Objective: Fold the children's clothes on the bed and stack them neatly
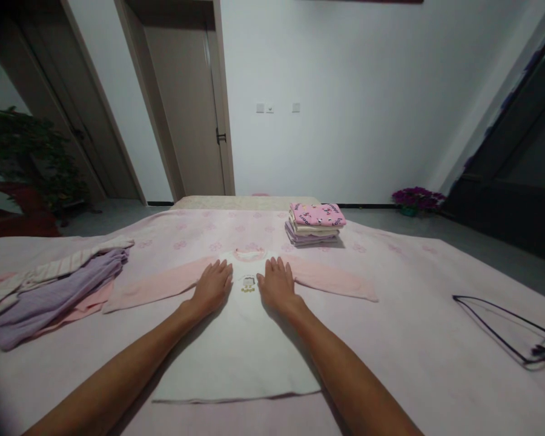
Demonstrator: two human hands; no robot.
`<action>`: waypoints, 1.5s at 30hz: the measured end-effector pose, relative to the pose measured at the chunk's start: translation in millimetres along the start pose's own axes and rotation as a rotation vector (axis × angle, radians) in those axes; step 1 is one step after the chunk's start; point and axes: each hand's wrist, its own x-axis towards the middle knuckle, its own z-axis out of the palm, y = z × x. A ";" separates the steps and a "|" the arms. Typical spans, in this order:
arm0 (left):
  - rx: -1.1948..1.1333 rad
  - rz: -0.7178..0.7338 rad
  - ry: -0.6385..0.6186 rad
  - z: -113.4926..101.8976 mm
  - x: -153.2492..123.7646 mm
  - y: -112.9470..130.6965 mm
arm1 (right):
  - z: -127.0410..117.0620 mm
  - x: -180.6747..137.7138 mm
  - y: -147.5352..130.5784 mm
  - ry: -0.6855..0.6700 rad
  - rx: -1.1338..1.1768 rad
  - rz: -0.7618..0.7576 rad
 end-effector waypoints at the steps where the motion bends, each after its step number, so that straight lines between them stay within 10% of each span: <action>1: -0.034 0.016 -0.017 -0.7 -8.6 8.8 | 0.5 -11.0 -11.4 -0.024 0.038 -0.030; 7: -0.051 0.051 -0.112 -5.7 -53.4 31.3 | 19.6 -61.8 -40.2 -0.028 0.095 -0.175; 17: 0.001 0.050 -0.126 -21.3 -82.7 5.4 | 10.6 -76.0 36.1 -0.045 -0.016 0.020; 28: -0.098 0.302 -0.211 -35.5 -129.7 35.6 | 5.7 -124.1 -26.9 -0.090 0.117 -0.223; 39: -0.089 0.392 -0.313 -56.4 -150.3 6.8 | 1.4 -139.0 36.2 -0.085 -0.022 -0.194; 45: -0.117 0.431 -0.336 -61.0 -153.1 5.5 | -7.3 -135.7 5.6 -0.060 -0.041 -0.158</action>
